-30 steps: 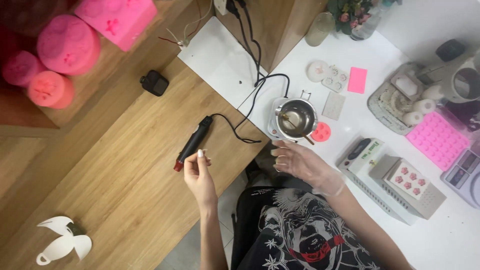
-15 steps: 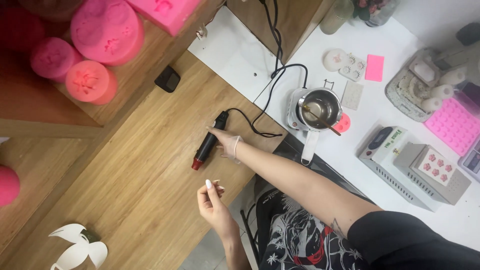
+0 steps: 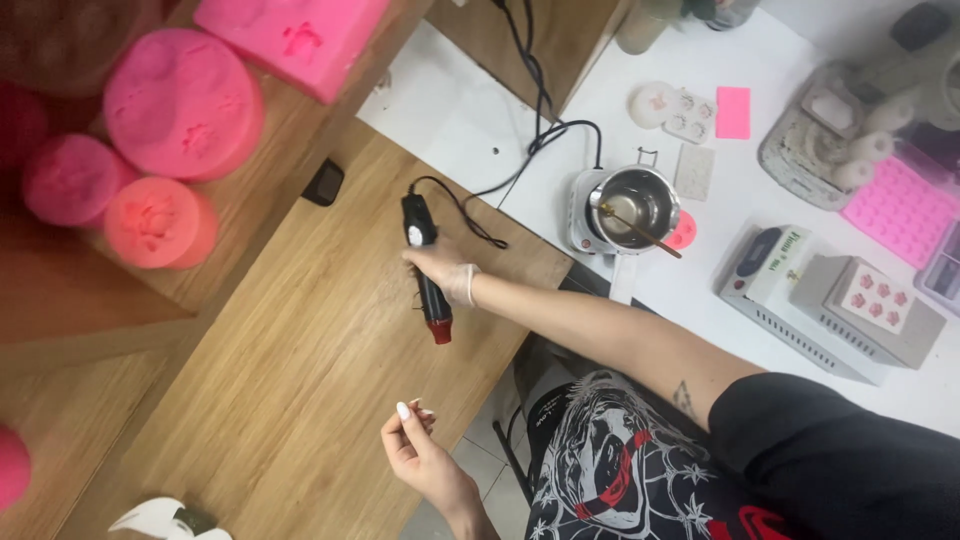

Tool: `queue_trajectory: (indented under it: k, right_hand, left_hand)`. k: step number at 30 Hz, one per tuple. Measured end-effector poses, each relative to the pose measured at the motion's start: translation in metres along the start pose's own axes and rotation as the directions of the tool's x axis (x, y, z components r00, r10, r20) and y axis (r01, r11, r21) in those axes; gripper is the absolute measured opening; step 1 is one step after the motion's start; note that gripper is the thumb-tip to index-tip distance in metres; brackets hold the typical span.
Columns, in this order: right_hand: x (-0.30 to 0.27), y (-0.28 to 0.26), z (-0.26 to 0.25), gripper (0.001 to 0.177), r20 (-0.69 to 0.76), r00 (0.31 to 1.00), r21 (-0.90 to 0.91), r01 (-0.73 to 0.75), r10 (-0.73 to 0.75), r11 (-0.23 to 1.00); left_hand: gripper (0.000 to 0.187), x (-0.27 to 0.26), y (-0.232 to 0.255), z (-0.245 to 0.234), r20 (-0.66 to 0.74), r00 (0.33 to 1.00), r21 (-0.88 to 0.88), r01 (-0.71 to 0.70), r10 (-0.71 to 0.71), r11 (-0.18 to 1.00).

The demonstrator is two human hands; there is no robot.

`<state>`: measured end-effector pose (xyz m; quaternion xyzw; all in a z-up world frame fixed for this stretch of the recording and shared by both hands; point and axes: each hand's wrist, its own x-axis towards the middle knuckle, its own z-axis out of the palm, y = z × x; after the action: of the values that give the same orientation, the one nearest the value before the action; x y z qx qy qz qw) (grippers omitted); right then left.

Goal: Melting wax in a pot and using a heat gun to smooth or melt wax within flower-shaped molds.

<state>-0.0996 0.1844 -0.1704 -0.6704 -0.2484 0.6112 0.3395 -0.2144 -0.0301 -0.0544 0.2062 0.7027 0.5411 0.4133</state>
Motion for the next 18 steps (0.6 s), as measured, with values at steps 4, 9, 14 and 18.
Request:
queue_trajectory:
  k: [4, 9, 14, 18]
  right_hand:
    - [-0.068, -0.103, -0.060, 0.050, 0.359, 0.933, 0.249, -0.058, -0.037, 0.967]
    - [-0.138, -0.167, -0.176, 0.074, 0.527, 0.774, 0.425, 0.118, -0.351, 0.898]
    - [-0.209, -0.196, -0.282, 0.061, 0.211, 0.731, 0.350, 0.563, -0.649, 0.749]
    - [-0.238, -0.194, -0.361, 0.053, 0.107, 0.717, 0.225, 0.658, -0.689, 0.719]
  left_hand:
    - [0.021, 0.009, 0.003, 0.023, 0.134, 0.990, 0.027, -0.055, 0.051, 0.998]
    - [0.021, 0.010, 0.012, 0.064, 0.329, 0.940, -0.010, -0.090, 0.088, 0.996]
    - [0.022, 0.002, 0.029, 0.093, 0.517, 0.845, -0.013, -0.154, 0.139, 0.988]
    - [0.022, -0.009, 0.031, 0.108, 0.565, 0.813, -0.013, -0.161, 0.140, 0.987]
